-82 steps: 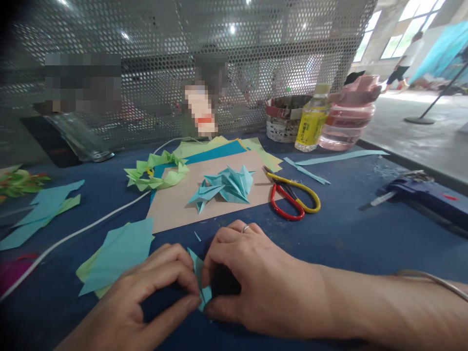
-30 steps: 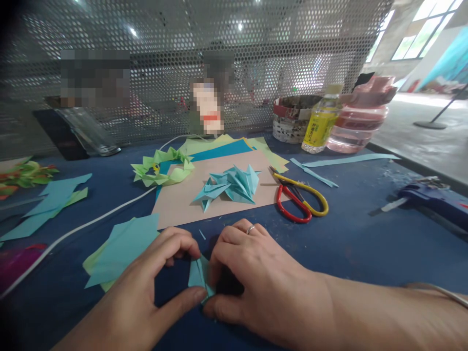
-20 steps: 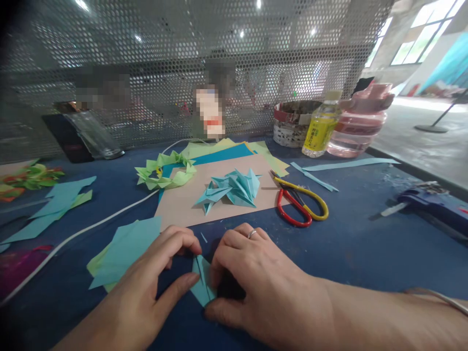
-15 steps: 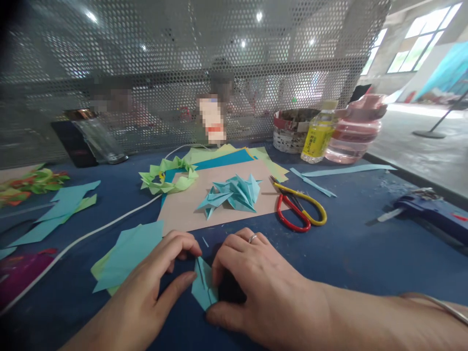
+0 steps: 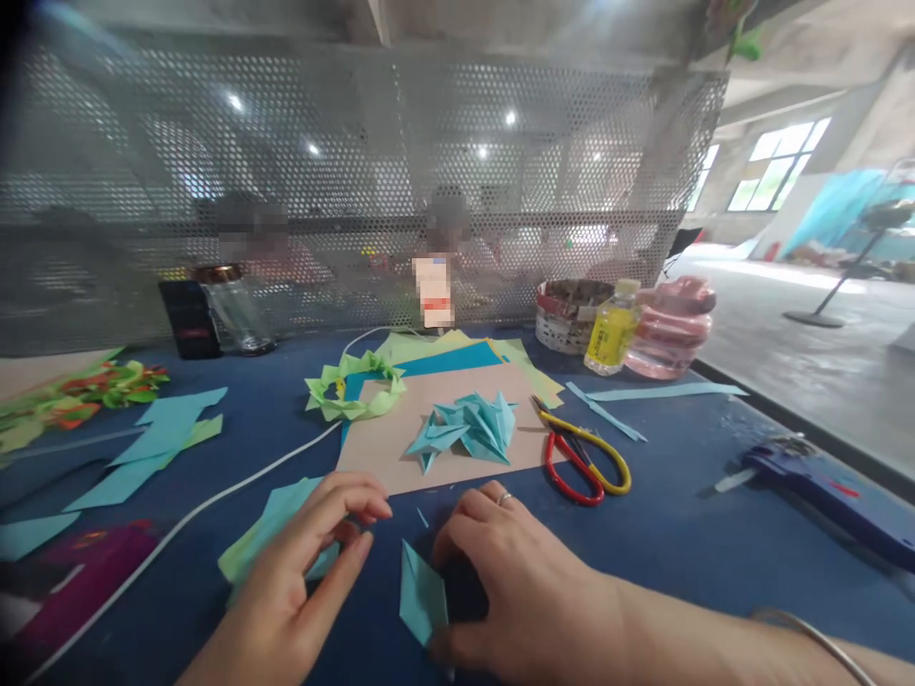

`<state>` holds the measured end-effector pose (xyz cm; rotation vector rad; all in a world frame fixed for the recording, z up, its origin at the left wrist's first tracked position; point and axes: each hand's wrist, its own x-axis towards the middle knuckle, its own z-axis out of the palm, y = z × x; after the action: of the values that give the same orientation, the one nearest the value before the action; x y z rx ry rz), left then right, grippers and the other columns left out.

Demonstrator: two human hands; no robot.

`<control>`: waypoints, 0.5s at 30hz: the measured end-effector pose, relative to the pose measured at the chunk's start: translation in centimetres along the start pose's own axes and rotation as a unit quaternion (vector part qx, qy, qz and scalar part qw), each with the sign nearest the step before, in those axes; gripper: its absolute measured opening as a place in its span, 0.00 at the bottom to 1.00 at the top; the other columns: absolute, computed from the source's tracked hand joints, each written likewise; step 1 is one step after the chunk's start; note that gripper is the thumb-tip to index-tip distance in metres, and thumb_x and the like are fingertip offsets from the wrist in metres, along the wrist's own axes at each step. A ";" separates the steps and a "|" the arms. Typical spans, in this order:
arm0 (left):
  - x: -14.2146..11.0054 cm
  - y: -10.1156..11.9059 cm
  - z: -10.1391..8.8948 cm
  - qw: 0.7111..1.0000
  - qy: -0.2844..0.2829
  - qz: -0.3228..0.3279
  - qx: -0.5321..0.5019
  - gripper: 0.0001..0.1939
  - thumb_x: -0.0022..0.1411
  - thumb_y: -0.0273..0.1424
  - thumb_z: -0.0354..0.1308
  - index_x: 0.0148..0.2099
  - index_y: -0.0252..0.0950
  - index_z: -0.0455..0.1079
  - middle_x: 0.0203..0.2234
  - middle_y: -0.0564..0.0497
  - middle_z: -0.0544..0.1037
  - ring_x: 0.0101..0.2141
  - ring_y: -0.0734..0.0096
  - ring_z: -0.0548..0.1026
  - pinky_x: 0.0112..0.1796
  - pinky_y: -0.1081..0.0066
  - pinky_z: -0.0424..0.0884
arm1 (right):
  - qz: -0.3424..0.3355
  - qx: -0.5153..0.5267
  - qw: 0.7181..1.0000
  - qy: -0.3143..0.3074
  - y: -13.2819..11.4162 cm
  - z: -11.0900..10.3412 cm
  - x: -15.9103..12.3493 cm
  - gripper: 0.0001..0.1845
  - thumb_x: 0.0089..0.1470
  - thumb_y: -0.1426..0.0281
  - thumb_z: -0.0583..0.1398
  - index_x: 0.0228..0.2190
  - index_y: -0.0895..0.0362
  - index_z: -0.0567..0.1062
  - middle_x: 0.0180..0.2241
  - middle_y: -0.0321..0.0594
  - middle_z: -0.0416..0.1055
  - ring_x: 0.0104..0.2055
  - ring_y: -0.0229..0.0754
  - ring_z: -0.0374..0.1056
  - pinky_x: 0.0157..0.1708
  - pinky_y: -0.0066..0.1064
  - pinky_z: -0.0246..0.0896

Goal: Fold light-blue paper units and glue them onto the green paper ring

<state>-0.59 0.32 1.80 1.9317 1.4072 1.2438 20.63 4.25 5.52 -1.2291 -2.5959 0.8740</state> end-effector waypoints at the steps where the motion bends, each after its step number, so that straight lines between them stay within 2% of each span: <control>1: 0.1 -0.2 -0.1 1.000 -0.003 0.002 0.002 0.09 0.69 0.26 0.45 0.44 0.43 0.64 0.43 0.51 0.70 0.41 0.70 0.72 0.39 0.71 0.68 | -0.002 -0.006 1.000 -0.004 -0.1 0.0 0.1 0.21 0.39 0.71 0.70 0.39 0.54 0.75 0.43 0.37 0.68 0.48 0.44 0.64 0.50 0.35 0.60; 4: 0.3 -0.6 -0.5 1.000 -0.011 0.008 -0.001 0.09 0.69 0.26 0.46 0.43 0.44 0.65 0.43 0.52 0.71 0.37 0.72 0.72 0.37 0.73 0.69 | -0.014 -0.024 1.000 -0.005 -0.5 0.1 0.3 0.15 0.41 0.72 0.69 0.35 0.55 0.76 0.40 0.36 0.71 0.47 0.42 0.66 0.50 0.30 0.59; 7: 0.3 -0.4 -0.7 1.000 0.009 -0.002 -0.018 0.08 0.68 0.28 0.47 0.43 0.46 0.66 0.43 0.54 0.71 0.35 0.74 0.71 0.38 0.75 0.68 | -0.024 -0.049 0.998 0.014 -1.0 -0.1 0.4 0.06 0.45 0.75 0.65 0.29 0.54 0.77 0.34 0.33 0.74 0.43 0.39 0.69 0.45 0.25 0.60; 11: 0.1 0.3 -0.8 0.999 0.037 -0.013 -0.023 0.07 0.68 0.30 0.49 0.42 0.47 0.67 0.43 0.57 0.72 0.33 0.75 0.71 0.38 0.76 0.66 | -0.002 -0.084 0.994 0.072 -0.6 -1.8 1.7 0.05 0.51 0.75 0.60 0.29 0.54 0.76 0.32 0.35 0.75 0.37 0.38 0.71 0.38 0.26 0.61; 15: 0.1 0.6 -1.2 1.000 0.012 -0.008 0.001 0.07 0.67 0.31 0.49 0.42 0.46 0.67 0.40 0.56 0.72 0.31 0.75 0.70 0.37 0.75 0.67 | 0.031 -0.131 0.978 0.159 1.6 -4.5 4.2 0.12 0.59 0.63 0.58 0.28 0.55 0.76 0.31 0.39 0.75 0.36 0.43 0.70 0.38 0.34 0.59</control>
<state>-1.32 -0.01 2.88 1.9093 1.4327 1.2626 20.50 10.19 7.86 -1.3888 -2.4747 0.3121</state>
